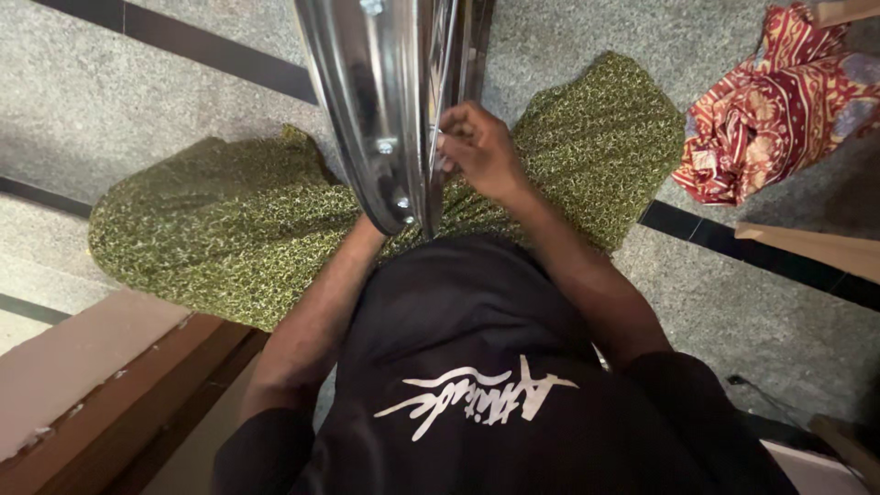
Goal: The person works on a bicycle wheel by turning the rim and handling spokes or small components on a metal stand while sitting on the floor.
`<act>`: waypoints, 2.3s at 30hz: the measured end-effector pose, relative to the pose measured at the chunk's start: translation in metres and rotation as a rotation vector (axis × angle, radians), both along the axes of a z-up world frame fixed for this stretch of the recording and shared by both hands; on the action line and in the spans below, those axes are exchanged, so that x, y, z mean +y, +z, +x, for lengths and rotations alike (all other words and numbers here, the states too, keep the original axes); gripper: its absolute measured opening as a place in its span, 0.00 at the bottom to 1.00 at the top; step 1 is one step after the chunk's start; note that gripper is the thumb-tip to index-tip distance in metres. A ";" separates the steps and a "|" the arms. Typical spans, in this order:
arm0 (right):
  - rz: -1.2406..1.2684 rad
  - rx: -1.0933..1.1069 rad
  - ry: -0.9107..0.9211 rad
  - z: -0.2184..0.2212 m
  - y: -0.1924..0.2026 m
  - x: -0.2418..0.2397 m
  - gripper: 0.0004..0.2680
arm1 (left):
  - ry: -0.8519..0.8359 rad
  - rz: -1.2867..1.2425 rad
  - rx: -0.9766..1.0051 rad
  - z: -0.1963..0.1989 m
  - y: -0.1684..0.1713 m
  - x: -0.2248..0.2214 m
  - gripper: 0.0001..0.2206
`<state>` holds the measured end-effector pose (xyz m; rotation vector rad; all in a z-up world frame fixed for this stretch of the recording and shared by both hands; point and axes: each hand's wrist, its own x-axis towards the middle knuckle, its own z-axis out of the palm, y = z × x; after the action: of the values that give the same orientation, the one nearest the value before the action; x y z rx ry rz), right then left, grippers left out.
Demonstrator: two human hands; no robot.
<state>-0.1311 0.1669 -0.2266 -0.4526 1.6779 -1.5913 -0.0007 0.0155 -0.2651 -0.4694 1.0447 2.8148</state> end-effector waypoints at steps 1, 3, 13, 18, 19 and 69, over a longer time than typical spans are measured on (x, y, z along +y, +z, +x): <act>0.145 0.073 0.058 -0.004 0.004 0.004 0.14 | -0.010 -0.057 0.014 0.000 0.002 -0.001 0.31; 0.185 0.163 0.120 -0.004 0.009 0.007 0.14 | -0.022 -0.170 0.038 0.005 0.006 -0.004 0.28; 0.005 0.173 0.240 -0.007 0.007 0.010 0.06 | 0.057 -0.441 0.200 -0.002 0.005 0.000 0.24; 0.086 -0.277 0.019 0.003 0.019 0.008 0.08 | 0.005 -0.418 0.031 0.002 0.029 -0.004 0.16; 0.103 -0.299 -0.019 0.008 0.026 0.010 0.09 | 0.062 -0.286 -0.013 0.001 0.035 -0.003 0.16; 0.088 0.998 0.132 0.040 0.009 0.036 0.14 | -0.165 -0.889 -0.294 -0.042 0.029 -0.022 0.08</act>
<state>-0.0910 0.2029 -0.2171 -1.4437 2.3316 -1.2334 -0.0430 -0.0065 -0.2361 -0.7757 2.0858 1.9185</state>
